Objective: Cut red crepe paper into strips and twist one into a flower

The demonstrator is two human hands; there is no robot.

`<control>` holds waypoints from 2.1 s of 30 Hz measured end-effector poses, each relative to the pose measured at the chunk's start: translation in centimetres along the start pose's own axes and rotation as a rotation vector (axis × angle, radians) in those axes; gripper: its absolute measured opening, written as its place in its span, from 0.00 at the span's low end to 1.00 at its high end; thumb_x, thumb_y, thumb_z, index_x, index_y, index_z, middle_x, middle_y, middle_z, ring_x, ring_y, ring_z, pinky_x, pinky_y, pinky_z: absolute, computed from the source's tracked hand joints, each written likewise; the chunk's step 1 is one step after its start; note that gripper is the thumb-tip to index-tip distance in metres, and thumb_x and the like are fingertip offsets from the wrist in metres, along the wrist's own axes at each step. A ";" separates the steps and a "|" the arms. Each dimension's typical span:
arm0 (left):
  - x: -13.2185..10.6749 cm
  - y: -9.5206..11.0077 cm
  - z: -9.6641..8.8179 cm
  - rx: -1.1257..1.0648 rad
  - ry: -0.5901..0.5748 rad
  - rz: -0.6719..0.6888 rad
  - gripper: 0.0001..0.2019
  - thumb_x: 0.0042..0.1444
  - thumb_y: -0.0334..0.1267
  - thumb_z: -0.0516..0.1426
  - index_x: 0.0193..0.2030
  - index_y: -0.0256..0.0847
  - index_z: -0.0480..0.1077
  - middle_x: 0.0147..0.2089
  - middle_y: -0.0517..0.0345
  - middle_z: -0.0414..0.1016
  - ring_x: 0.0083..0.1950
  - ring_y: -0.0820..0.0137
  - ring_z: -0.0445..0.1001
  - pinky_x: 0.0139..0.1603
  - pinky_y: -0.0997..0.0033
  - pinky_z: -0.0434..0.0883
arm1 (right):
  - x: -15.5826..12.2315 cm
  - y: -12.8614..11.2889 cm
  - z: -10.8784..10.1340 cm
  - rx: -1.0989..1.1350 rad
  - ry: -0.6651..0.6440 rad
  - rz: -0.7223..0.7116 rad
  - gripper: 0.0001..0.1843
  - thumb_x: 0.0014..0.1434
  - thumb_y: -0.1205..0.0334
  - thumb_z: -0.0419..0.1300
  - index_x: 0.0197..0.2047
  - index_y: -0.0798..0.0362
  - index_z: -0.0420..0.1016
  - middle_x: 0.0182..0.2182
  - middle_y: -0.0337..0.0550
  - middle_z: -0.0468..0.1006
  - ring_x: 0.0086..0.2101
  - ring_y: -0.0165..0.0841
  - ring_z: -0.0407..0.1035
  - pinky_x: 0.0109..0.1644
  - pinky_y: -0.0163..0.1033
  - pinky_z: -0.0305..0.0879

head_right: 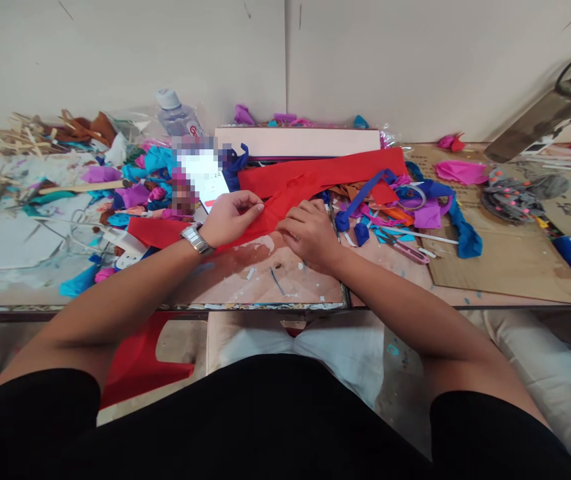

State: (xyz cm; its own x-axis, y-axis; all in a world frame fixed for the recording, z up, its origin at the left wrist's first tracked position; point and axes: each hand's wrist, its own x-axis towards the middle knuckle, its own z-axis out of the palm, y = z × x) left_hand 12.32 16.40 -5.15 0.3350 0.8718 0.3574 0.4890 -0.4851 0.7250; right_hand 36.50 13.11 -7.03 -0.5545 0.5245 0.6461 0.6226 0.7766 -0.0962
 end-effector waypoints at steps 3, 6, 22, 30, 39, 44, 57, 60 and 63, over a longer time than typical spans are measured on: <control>0.1 -0.1 0.1 -0.072 0.031 -0.018 0.12 0.63 0.47 0.59 0.38 0.40 0.75 0.34 0.55 0.80 0.33 0.69 0.74 0.34 0.68 0.67 | -0.1 -0.1 0.0 0.041 -0.002 0.007 0.10 0.70 0.59 0.61 0.40 0.50 0.82 0.32 0.44 0.83 0.36 0.39 0.72 0.46 0.48 0.57; 0.1 0.0 0.2 -0.103 0.046 -0.021 0.12 0.62 0.46 0.59 0.38 0.40 0.75 0.34 0.55 0.80 0.33 0.69 0.74 0.34 0.68 0.67 | -0.3 -0.5 -0.2 0.156 -0.061 0.022 0.12 0.71 0.55 0.60 0.47 0.52 0.82 0.29 0.42 0.82 0.32 0.36 0.73 0.42 0.43 0.60; 0.2 0.1 -0.1 -0.071 0.065 0.011 0.11 0.64 0.45 0.59 0.40 0.39 0.75 0.34 0.56 0.78 0.32 0.70 0.73 0.36 0.69 0.69 | -0.5 0.3 0.4 0.737 -0.325 0.099 0.22 0.69 0.50 0.65 0.62 0.47 0.82 0.37 0.43 0.86 0.34 0.34 0.77 0.41 0.38 0.70; 0.1 0.2 -0.1 -0.027 0.083 0.027 0.10 0.64 0.44 0.58 0.38 0.39 0.75 0.33 0.57 0.77 0.32 0.70 0.71 0.35 0.68 0.66 | -0.6 0.4 0.5 1.182 -0.291 0.484 0.20 0.63 0.43 0.70 0.44 0.52 0.85 0.37 0.45 0.86 0.34 0.34 0.79 0.36 0.36 0.74; -0.1 0.0 0.0 -0.026 0.051 0.041 0.09 0.63 0.42 0.58 0.35 0.40 0.73 0.31 0.59 0.76 0.32 0.70 0.69 0.35 0.67 0.64 | -0.3 0.9 0.8 1.421 -0.058 0.729 0.20 0.60 0.44 0.73 0.45 0.52 0.87 0.33 0.46 0.87 0.30 0.32 0.77 0.35 0.36 0.73; -0.1 -0.1 0.0 -0.040 0.049 0.031 0.08 0.62 0.41 0.58 0.35 0.40 0.73 0.31 0.60 0.75 0.31 0.70 0.69 0.34 0.67 0.63 | -0.2 1.2 0.9 1.426 -0.020 0.734 0.22 0.59 0.42 0.72 0.42 0.54 0.88 0.31 0.49 0.87 0.30 0.35 0.79 0.35 0.38 0.74; -0.2 -0.2 0.0 -0.035 0.034 0.042 0.07 0.60 0.41 0.57 0.32 0.41 0.70 0.30 0.59 0.74 0.32 0.69 0.68 0.35 0.67 0.63 | 0.1 2.2 1.4 1.433 0.139 0.838 0.22 0.54 0.39 0.70 0.35 0.52 0.83 0.34 0.46 0.85 0.31 0.36 0.78 0.32 0.39 0.71; -0.2 -0.1 -0.1 -0.031 0.030 0.047 0.07 0.59 0.40 0.57 0.32 0.41 0.71 0.30 0.59 0.75 0.32 0.69 0.68 0.35 0.66 0.64 | 0.3 2.4 1.4 1.433 0.173 0.848 0.22 0.52 0.40 0.71 0.35 0.51 0.82 0.38 0.45 0.86 0.31 0.35 0.77 0.32 0.39 0.70; -0.2 0.0 -0.1 -0.033 0.025 0.046 0.07 0.60 0.40 0.57 0.32 0.41 0.71 0.30 0.59 0.76 0.32 0.69 0.69 0.36 0.66 0.65 | 0.3 2.8 1.4 1.430 0.208 0.883 0.21 0.52 0.39 0.70 0.35 0.50 0.82 0.39 0.45 0.86 0.31 0.34 0.76 0.33 0.39 0.69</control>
State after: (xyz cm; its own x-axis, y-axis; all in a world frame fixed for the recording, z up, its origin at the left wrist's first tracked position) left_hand 12.17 16.19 -5.15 0.3361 0.8503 0.4051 0.4462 -0.5225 0.7266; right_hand 37.32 15.94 -8.21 -0.1870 0.9778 0.0947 -0.3460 0.0246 -0.9379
